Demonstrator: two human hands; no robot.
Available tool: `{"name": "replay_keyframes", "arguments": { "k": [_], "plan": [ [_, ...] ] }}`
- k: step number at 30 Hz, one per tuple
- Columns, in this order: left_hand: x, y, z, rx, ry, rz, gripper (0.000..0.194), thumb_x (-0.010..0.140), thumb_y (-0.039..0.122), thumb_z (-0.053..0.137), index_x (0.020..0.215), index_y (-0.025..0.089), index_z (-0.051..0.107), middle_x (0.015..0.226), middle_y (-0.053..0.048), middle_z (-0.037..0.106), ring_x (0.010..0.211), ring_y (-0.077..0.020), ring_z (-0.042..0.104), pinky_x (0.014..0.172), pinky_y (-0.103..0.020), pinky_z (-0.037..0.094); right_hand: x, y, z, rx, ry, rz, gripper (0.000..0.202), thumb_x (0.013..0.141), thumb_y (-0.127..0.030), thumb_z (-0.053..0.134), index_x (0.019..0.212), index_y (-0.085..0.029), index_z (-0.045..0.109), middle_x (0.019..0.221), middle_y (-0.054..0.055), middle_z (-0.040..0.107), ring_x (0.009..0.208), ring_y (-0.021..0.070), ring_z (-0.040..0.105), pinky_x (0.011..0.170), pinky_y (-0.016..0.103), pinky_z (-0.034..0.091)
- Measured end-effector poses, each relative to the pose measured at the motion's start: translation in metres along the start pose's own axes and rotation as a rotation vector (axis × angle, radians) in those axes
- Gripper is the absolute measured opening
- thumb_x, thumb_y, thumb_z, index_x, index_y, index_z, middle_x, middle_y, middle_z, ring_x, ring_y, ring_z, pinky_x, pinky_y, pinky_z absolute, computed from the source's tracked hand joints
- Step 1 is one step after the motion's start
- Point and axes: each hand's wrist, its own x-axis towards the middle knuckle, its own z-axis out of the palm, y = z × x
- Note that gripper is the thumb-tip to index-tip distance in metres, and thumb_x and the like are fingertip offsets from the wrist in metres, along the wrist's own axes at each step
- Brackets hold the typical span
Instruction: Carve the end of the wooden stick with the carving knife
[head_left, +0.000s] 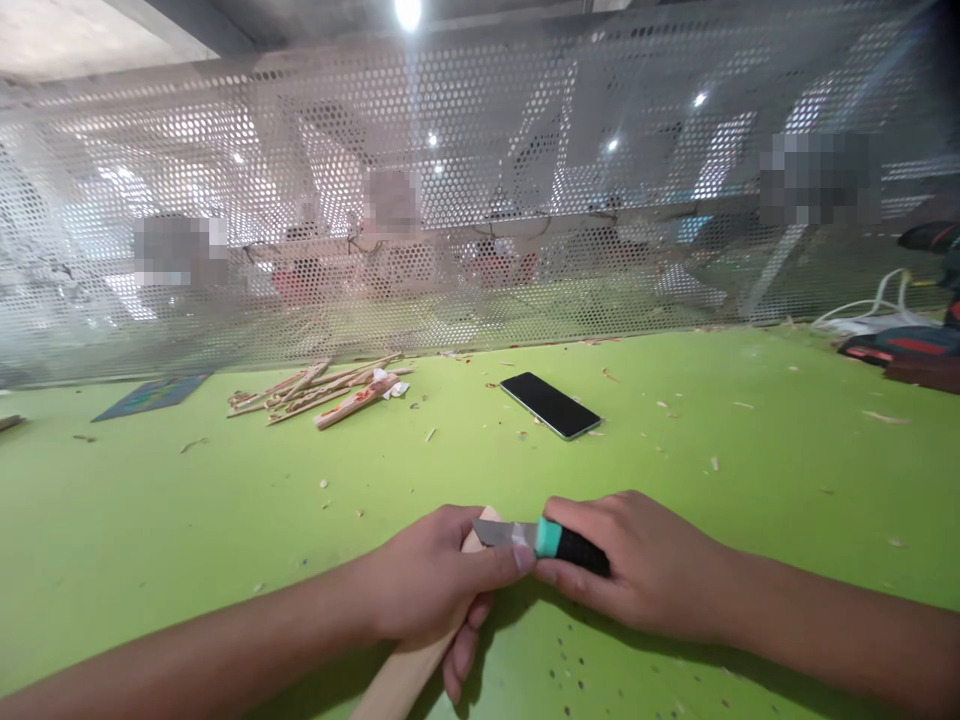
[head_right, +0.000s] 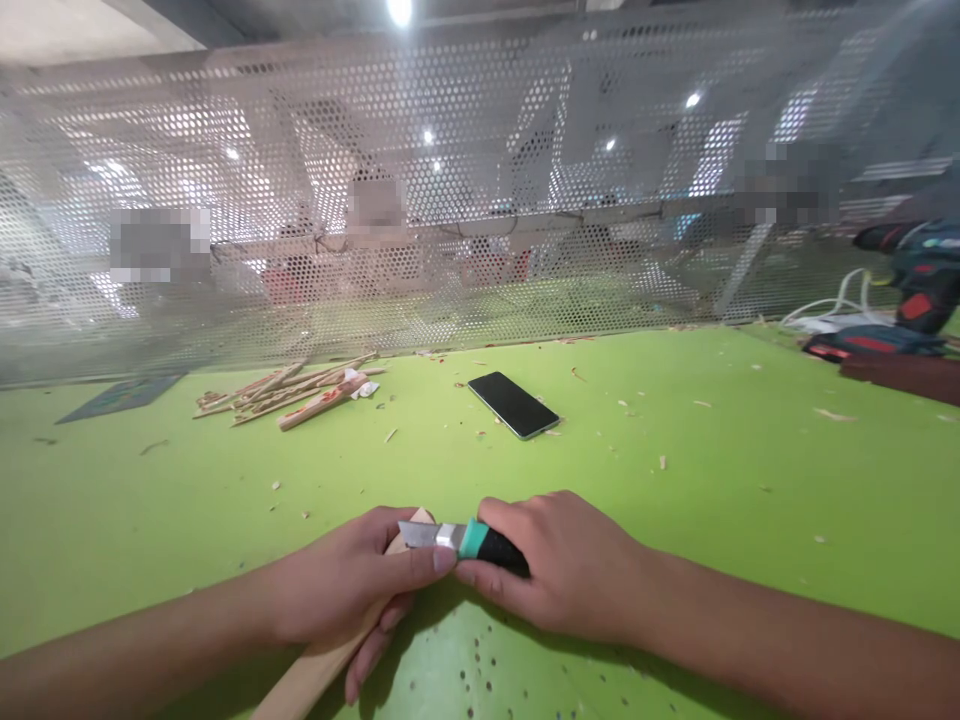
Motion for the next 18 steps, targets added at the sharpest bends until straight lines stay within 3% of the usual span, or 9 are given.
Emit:
{"name": "replay_keyframes", "arguments": {
  "k": [6, 18],
  "plan": [
    [-0.0012, 0.0019, -0.0003, 0.03, -0.014, -0.017, 0.052, 0.082, 0.07, 0.064, 0.073, 0.022, 0.047, 0.049, 0.007, 0.052, 0.032, -0.0127, 0.053, 0.034, -0.02, 0.037, 0.0007, 0.0009, 0.0007, 0.021, -0.015, 0.006, 0.046, 0.099, -0.064, 0.047, 0.085, -0.021, 0.056, 0.07, 0.0, 0.064, 0.055, 0.0161, 0.051, 0.053, 0.027, 0.02],
    [-0.0013, -0.001, -0.0021, 0.01, -0.041, -0.024, 0.047, 0.086, 0.063, 0.065, 0.074, 0.021, 0.047, 0.054, 0.006, 0.054, 0.034, -0.0121, 0.055, 0.034, -0.018, 0.034, -0.0008, 0.0028, 0.0019, 0.016, -0.007, -0.004, 0.041, 0.098, -0.06, 0.053, 0.085, -0.022, 0.055, 0.07, -0.001, 0.063, 0.055, 0.015, 0.048, 0.053, 0.027, 0.019]
  ]
}}
